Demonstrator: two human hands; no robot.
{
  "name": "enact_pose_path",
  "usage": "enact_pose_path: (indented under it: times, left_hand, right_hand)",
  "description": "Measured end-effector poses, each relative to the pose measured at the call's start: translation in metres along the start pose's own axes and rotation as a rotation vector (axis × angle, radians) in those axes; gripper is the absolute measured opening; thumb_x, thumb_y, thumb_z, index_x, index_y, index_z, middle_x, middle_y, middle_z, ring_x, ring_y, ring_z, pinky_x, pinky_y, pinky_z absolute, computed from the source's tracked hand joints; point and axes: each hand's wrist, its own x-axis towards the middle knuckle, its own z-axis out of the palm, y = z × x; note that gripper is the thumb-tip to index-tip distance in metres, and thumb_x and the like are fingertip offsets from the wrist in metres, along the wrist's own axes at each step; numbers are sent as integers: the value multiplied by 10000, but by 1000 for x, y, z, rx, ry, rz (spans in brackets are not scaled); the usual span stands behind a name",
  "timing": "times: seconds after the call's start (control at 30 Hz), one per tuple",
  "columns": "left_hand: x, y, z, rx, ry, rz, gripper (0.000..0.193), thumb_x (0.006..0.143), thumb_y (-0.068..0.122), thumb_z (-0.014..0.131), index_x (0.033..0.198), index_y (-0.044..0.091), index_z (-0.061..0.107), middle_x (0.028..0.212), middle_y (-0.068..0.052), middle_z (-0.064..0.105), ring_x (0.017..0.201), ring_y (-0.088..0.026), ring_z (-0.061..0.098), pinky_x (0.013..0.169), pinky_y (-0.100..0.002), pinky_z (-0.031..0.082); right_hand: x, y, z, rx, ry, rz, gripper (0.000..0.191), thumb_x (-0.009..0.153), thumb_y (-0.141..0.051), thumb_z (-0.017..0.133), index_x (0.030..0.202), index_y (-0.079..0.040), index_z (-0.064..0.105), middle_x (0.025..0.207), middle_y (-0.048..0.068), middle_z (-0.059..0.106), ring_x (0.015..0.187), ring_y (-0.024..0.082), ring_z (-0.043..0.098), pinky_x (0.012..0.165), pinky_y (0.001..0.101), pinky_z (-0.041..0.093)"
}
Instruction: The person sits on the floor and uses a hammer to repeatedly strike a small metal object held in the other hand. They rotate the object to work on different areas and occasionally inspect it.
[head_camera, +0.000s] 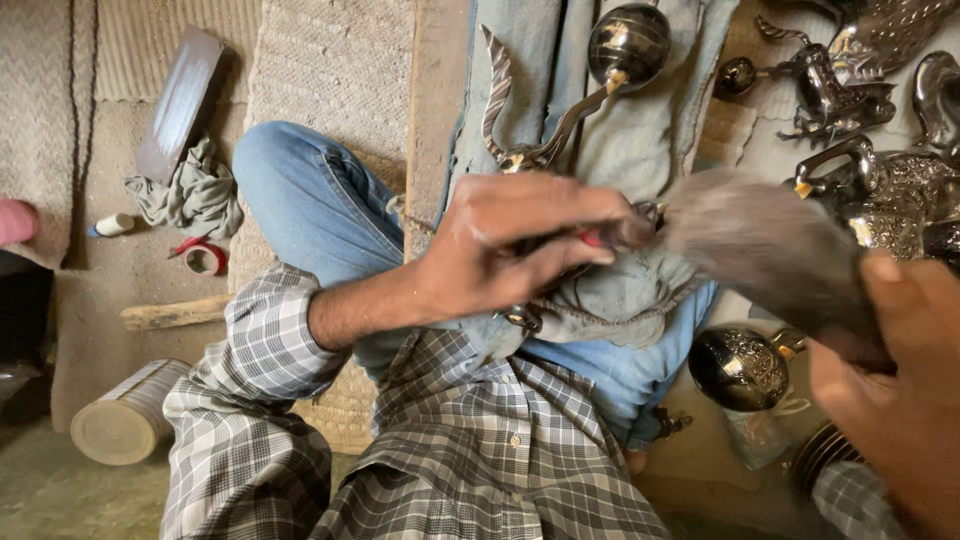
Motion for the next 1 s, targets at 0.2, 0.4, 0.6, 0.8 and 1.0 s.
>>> enact_pose_path:
  times: [0.2, 0.4, 0.6, 0.8, 1.0]
  left_hand:
    - [21, -14, -3, 116, -110, 102, 349, 1060, 267, 738, 1378, 151, 649, 1079, -34, 778, 826, -133, 746, 632, -280, 594]
    - [43, -17, 0, 234, -350, 182, 362, 1028, 168, 665, 1388, 135, 651, 1210, -52, 782, 930, -199, 800, 498, -270, 534]
    - [64, -25, -8, 196, -557, 289, 425, 1042, 223, 691, 1449, 129, 619, 1302, -65, 753, 1027, -213, 810, 596, -318, 574]
    - [71, -24, -13, 116, -653, 280, 445, 1008, 180, 710, 1438, 123, 608, 1276, -96, 742, 913, -191, 788, 645, -321, 613]
    - [69, -24, -13, 138, -704, 222, 494, 947, 85, 755, 1426, 135, 644, 1168, -85, 789, 752, -151, 773, 538, -342, 551]
  right_hand:
    - [-25, -56, 31, 525, 327, 377, 925, 960, 163, 762, 1668, 13, 188, 1058, 179, 649, 889, 228, 671, 815, 312, 579]
    - [-56, -74, 90, 768, 545, 465, 1044, 941, 210, 738, 1705, -8, 60, 1156, 151, 583, 956, 219, 627, 912, 294, 554]
    - [-75, -76, 120, 566, 594, 523, 1057, 927, 237, 727, 1694, -57, 62, 1266, 234, 551, 939, 254, 637, 889, 340, 603]
    - [-101, -70, 113, 615, 822, 374, 1050, 1000, 231, 657, 1670, -150, -57, 1225, 155, 555, 942, 226, 601, 878, 289, 584]
    - [-93, -60, 94, 469, 706, 396, 595, 1043, 180, 679, 1486, -67, 367, 1091, 175, 580, 882, 265, 611, 811, 293, 542]
